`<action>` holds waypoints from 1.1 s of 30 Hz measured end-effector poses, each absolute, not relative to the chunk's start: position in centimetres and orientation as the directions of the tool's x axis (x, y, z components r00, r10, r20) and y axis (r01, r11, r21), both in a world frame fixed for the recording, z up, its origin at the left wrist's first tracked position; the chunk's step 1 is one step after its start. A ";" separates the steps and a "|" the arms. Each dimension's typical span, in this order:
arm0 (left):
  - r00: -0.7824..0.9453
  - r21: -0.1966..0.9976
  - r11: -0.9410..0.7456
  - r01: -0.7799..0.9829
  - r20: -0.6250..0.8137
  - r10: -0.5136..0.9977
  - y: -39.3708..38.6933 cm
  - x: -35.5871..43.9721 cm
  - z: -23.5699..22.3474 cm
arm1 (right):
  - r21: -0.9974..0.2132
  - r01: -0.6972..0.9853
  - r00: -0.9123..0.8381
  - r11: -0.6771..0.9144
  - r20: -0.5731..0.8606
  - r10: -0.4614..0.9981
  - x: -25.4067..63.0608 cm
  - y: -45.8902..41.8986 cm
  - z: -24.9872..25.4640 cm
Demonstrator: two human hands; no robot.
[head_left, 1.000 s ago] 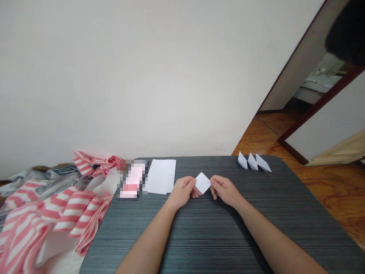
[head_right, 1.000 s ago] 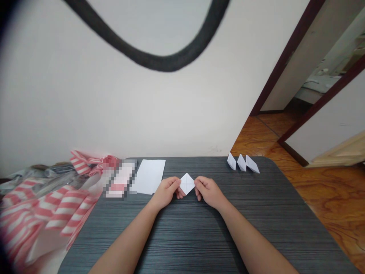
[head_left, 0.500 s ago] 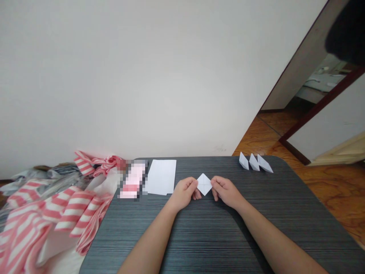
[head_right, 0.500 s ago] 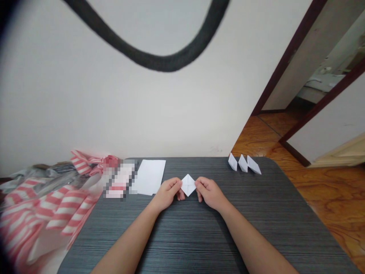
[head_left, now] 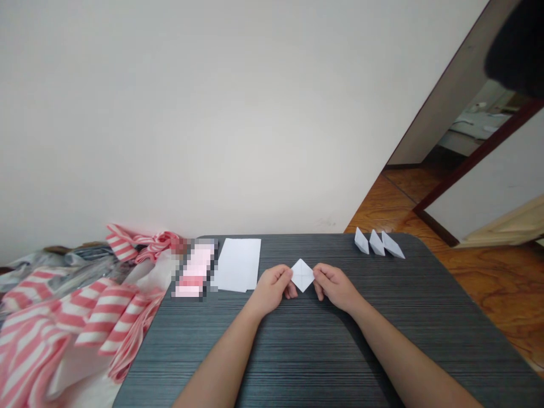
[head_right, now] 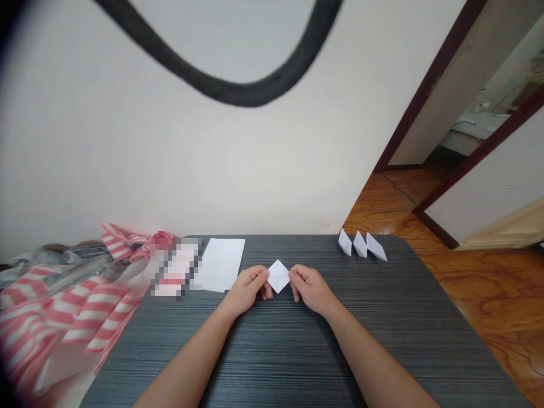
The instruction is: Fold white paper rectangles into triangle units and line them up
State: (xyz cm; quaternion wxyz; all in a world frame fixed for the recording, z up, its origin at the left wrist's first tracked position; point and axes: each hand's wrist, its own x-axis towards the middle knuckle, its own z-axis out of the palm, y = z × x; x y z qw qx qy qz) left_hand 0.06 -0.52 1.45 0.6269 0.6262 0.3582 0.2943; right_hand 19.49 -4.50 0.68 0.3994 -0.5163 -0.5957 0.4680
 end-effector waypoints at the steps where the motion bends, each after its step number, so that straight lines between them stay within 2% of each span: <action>1: 0.570 0.996 0.043 0.078 -0.080 0.818 -0.5 0.1 1.4 | -0.971 0.236 -0.149 0.028 -0.008 0.989 19.5 -4.5 0.6; 7: 0.552 0.996 0.052 0.067 -0.080 0.830 -0.5 0.1 1.1 | -0.988 0.151 -0.127 0.004 -0.015 0.992 19.4 -4.5 0.2; 11: 0.536 0.996 0.062 0.068 -0.089 0.839 -0.4 0.2 1.0 | -0.996 0.074 -0.099 0.052 0.045 0.994 19.3 -4.6 0.1; 19: 0.596 0.985 -0.063 0.161 -0.046 0.802 -0.7 0.2 2.1 | -0.910 0.231 -0.216 0.346 0.299 0.930 19.3 -4.5 1.3; 27: 0.621 0.940 -0.203 0.274 -0.012 0.784 -1.1 0.2 2.9 | -0.890 0.294 -0.164 0.348 0.312 0.936 19.0 -4.5 2.1; 33: 0.605 0.985 -0.077 0.154 -0.033 0.795 -0.9 0.4 2.2 | -0.868 0.389 -0.140 0.309 0.276 0.951 19.3 -4.4 1.7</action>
